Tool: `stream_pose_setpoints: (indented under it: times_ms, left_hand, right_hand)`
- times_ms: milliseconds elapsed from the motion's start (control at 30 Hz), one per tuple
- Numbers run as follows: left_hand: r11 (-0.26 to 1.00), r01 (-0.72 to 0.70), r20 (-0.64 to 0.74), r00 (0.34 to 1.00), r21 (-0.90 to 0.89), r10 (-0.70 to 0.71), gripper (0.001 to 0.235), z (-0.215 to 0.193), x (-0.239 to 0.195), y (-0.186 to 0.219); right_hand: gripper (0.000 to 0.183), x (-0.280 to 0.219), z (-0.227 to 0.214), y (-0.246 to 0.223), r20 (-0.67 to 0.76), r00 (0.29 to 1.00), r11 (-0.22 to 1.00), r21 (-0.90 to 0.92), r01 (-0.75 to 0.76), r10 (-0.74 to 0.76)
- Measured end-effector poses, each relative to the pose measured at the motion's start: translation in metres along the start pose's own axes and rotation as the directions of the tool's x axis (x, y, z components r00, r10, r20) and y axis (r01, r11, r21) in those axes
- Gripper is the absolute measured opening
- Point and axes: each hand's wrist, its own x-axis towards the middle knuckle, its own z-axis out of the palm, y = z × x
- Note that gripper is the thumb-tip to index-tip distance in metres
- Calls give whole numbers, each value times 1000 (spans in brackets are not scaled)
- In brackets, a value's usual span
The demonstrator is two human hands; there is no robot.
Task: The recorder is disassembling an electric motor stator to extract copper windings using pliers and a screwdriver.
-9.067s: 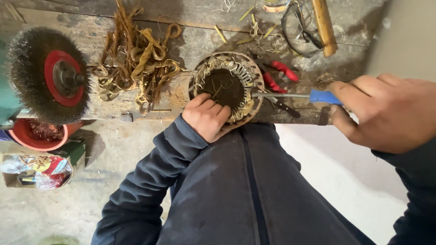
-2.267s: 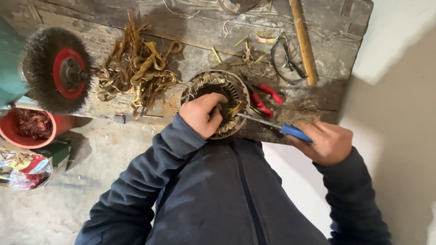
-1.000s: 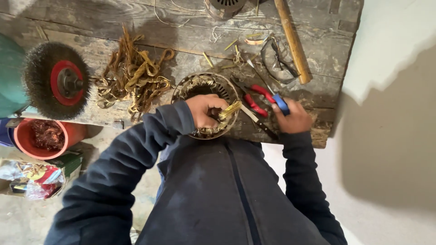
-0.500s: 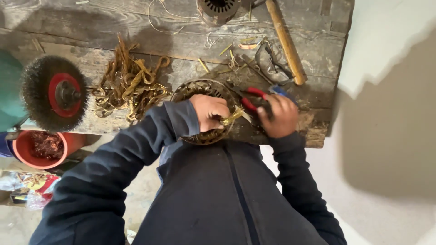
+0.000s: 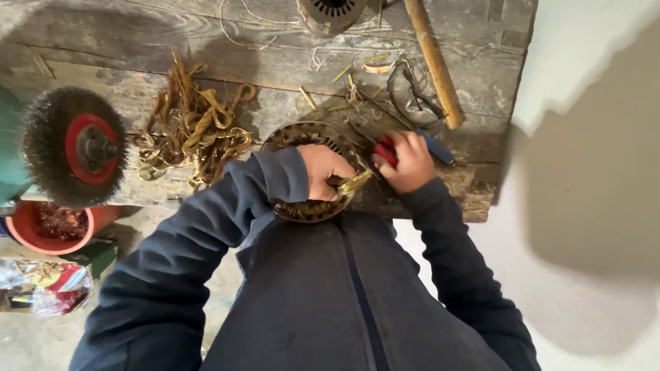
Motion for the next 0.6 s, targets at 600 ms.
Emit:
stream_pose_setpoints:
  times_ms: [600]
  left_hand:
    - [996, 4, -32, 999, -94, -7, 27, 20, -15, -20]
  right_hand:
    - [59, -52, -77, -21, 851, 461, 188, 510, -840, -252]
